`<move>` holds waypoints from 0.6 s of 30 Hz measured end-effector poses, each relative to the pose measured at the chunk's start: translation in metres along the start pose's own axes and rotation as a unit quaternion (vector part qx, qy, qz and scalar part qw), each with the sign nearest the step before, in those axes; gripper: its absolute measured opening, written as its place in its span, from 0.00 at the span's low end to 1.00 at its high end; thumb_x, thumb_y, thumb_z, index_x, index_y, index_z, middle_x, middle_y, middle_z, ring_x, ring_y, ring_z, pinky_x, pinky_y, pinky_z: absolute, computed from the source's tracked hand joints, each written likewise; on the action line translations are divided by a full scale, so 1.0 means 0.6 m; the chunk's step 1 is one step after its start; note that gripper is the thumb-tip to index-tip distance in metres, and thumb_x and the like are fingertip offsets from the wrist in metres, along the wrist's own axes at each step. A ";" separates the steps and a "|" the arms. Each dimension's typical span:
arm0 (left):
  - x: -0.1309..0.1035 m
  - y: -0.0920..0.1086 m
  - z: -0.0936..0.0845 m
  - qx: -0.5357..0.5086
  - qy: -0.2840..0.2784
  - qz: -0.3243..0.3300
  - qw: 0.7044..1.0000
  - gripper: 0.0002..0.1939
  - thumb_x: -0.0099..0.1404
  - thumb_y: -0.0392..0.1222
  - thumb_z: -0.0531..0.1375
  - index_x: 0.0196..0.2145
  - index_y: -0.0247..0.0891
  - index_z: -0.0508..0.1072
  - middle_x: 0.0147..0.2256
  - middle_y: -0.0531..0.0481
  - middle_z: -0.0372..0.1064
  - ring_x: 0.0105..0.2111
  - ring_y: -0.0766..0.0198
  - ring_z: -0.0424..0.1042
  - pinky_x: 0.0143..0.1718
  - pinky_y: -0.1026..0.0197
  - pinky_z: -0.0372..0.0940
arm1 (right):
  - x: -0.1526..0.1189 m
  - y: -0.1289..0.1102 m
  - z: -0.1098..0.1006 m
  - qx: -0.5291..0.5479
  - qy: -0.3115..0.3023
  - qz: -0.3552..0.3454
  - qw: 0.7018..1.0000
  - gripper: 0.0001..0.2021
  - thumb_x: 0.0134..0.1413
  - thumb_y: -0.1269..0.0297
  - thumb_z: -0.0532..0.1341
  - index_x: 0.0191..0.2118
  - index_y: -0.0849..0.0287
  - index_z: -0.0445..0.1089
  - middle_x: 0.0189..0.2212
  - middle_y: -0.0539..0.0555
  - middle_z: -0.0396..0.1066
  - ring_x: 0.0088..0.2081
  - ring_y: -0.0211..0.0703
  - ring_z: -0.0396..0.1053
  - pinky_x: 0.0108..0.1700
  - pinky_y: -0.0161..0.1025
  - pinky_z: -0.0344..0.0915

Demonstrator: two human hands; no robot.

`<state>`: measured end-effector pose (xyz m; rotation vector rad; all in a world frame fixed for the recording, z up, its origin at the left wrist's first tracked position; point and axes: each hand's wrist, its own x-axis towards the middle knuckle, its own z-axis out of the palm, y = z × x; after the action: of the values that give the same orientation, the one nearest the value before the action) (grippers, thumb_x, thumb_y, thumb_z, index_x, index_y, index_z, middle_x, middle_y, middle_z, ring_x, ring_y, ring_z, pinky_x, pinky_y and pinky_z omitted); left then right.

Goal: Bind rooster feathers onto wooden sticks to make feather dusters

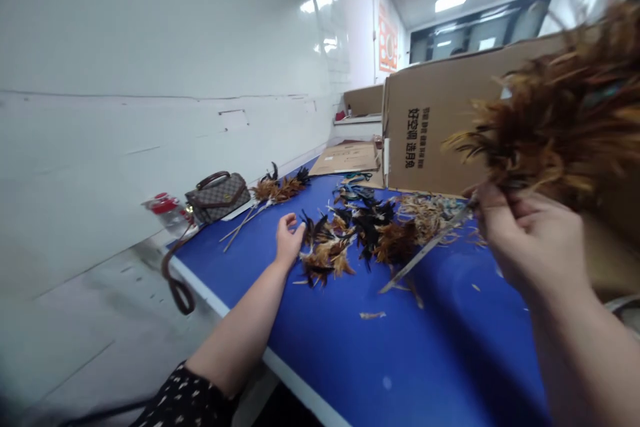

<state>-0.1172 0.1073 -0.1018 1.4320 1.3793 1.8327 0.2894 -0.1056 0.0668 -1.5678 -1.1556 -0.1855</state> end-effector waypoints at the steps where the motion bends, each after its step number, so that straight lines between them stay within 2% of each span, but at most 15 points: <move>1: -0.003 0.004 -0.001 0.004 0.004 0.011 1.000 0.22 0.60 0.40 0.68 0.52 0.41 0.72 0.54 0.41 0.72 0.52 0.53 0.74 0.58 0.47 0.67 | 0.000 -0.004 -0.003 0.031 -0.005 0.026 0.999 0.28 0.67 0.38 0.64 0.35 0.63 0.77 0.19 0.50 0.66 0.18 0.34 0.59 0.19 0.35 0.54; 3: -0.009 0.013 -0.002 0.035 0.011 0.064 0.997 0.20 0.63 0.42 0.66 0.53 0.40 0.72 0.53 0.41 0.73 0.51 0.54 0.74 0.56 0.48 0.68 | -0.005 -0.013 0.001 0.127 -0.032 0.072 0.989 0.30 0.61 0.33 0.66 0.36 0.62 0.77 0.17 0.49 0.62 0.17 0.33 0.54 0.17 0.36 0.46; 7: -0.022 0.031 0.000 0.090 0.006 0.163 0.983 0.14 0.68 0.43 0.61 0.51 0.41 0.74 0.47 0.42 0.75 0.47 0.54 0.76 0.52 0.50 0.70 | -0.015 -0.026 0.023 0.266 -0.098 0.083 0.955 0.31 0.57 0.32 0.70 0.39 0.62 0.77 0.19 0.48 0.61 0.19 0.33 0.54 0.20 0.37 0.47; 12: -0.032 0.044 0.006 0.087 -0.033 0.188 0.978 0.07 0.69 0.41 0.59 0.42 0.43 0.76 0.41 0.44 0.76 0.43 0.54 0.76 0.50 0.49 0.73 | -0.021 -0.034 0.037 0.278 -0.170 0.069 0.943 0.30 0.60 0.33 0.67 0.40 0.61 0.75 0.21 0.47 0.60 0.22 0.35 0.54 0.22 0.37 0.48; 18: -0.036 0.038 0.010 0.078 -0.061 0.191 0.977 0.08 0.70 0.41 0.58 0.41 0.44 0.77 0.39 0.46 0.76 0.42 0.54 0.76 0.48 0.50 0.73 | -0.033 -0.024 0.059 0.223 -0.230 0.007 0.947 0.31 0.64 0.31 0.61 0.41 0.59 0.75 0.23 0.49 0.62 0.24 0.37 0.55 0.23 0.36 0.52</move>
<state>-0.0986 0.0832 -0.0921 1.9715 1.2777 1.8497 0.2528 -0.0893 0.0504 -1.2397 -1.4234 0.4502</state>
